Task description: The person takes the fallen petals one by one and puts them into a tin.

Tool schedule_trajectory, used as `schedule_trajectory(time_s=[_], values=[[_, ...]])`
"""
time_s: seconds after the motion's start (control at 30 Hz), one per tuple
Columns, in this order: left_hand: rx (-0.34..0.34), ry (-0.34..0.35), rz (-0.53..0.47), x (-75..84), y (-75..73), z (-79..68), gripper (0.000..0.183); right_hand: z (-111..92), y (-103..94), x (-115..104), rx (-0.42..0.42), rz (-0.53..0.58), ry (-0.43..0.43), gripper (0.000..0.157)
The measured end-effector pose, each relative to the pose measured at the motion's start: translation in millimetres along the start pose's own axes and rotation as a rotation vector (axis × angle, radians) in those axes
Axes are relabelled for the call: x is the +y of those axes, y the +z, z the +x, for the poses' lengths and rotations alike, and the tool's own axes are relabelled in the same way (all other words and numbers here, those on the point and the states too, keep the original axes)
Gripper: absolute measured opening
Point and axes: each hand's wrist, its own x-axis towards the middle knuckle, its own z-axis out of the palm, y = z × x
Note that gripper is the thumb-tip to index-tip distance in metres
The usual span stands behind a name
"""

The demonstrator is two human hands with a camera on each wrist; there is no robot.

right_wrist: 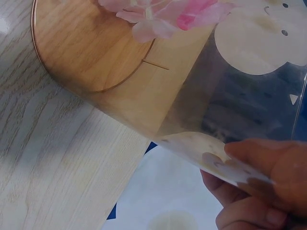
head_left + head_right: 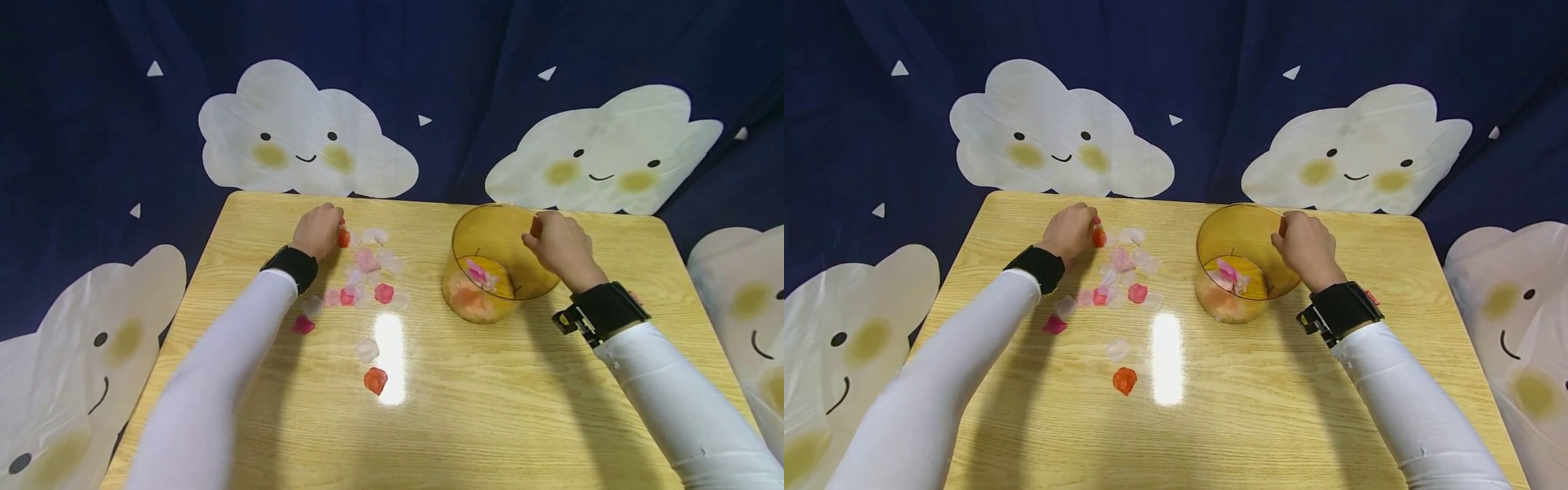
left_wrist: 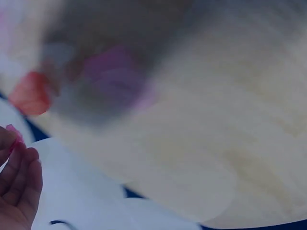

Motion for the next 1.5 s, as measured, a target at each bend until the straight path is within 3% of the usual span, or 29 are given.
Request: schedule_trajectory(time_s=[0.23,0.37,0.53,0.67,0.77,0.93,1.17,1.3,1.5], values=[[0.091,0.081,-0.13,40.3,-45.6,15.5,0.021,1,0.3,0,0.001,-0.002,-0.002,0.025],[0.149,0.181,-0.202,76.9,-65.8,14.9,0.019,1,0.5,0,-0.003,-0.002,-0.002,0.025],[0.192,0.359,-0.257,133.0,-78.3,1.8,0.018,0,0.0,0,-0.013,-0.003,0.003,0.025],[0.13,0.487,-0.258,174.3,-82.6,-11.8,0.018,0,-0.1,-1,-0.011,0.001,0.002,0.025],[0.04,0.542,-0.232,193.3,-80.0,-17.6,0.017,1,0.3,0,-0.003,0.007,-0.003,0.025],[-0.076,0.623,-0.189,203.9,-68.5,-21.2,0.015,1,0.1,2,0.015,0.007,-0.024,0.025],[-0.097,0.662,-0.15,204.5,-67.8,-23.9,0.014,1,-1.2,2,0.015,0.001,-0.032,0.025],[-0.084,0.622,-0.195,198.2,-69.5,-25.2,0.018,0,-0.3,2,0.001,0.004,-0.026,0.024],[-0.052,0.527,-0.327,176.5,-72.4,-26.3,0.025,1,0.8,2,-0.005,0.008,-0.026,0.024]])
